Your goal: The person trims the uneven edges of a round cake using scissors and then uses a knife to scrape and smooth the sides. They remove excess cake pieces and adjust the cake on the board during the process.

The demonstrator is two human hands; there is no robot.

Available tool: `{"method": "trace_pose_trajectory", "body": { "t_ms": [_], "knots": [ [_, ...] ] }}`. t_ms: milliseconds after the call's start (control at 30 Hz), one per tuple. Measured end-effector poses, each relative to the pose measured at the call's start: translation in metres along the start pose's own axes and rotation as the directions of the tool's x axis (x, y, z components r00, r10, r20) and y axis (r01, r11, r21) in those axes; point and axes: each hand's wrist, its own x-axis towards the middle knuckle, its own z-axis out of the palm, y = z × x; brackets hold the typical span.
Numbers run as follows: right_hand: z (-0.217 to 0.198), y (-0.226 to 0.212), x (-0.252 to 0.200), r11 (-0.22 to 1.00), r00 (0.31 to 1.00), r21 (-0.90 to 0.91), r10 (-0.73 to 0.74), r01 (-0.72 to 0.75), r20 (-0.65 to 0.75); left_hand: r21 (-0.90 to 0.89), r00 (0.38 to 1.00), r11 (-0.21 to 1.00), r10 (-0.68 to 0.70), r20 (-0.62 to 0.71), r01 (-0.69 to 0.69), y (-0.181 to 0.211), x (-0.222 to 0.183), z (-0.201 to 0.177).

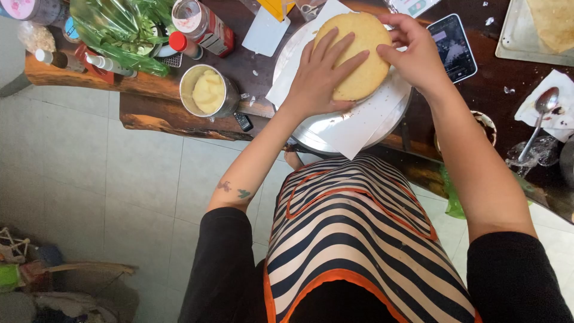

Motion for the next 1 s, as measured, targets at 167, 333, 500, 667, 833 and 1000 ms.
{"method": "trace_pose_trajectory", "body": {
  "t_ms": [167,333,500,667,833,1000],
  "knots": [
    [0.002,-0.012,0.003,0.972,0.996,-0.231,-0.055,0.036,-0.074,0.042,0.996,0.996,-0.086,0.036,0.085,0.004,-0.002,-0.013],
    [0.001,-0.021,-0.002,0.939,0.988,-0.338,-0.103,0.06,-0.112,-0.06,0.968,0.973,-0.229,-0.106,0.224,-0.016,-0.033,-0.008],
    [0.023,-0.037,0.0,0.667,0.945,-0.7,-0.326,0.254,0.033,-0.294,0.824,0.864,-0.487,-0.289,0.408,-0.043,-0.078,0.029],
    [0.068,-0.062,0.012,0.572,0.914,-0.718,-0.32,0.396,0.25,-0.315,0.665,0.747,-0.664,-0.342,0.585,-0.043,-0.107,0.06],
    [0.078,-0.048,0.024,0.523,0.927,-0.766,-0.186,0.374,0.326,-0.262,0.644,0.72,-0.692,-0.326,0.642,-0.046,-0.118,0.089],
    [0.073,-0.049,0.02,0.514,0.928,-0.776,-0.145,0.366,0.342,-0.345,0.665,0.732,-0.679,-0.311,0.587,-0.042,-0.117,0.099]
  ]
}}
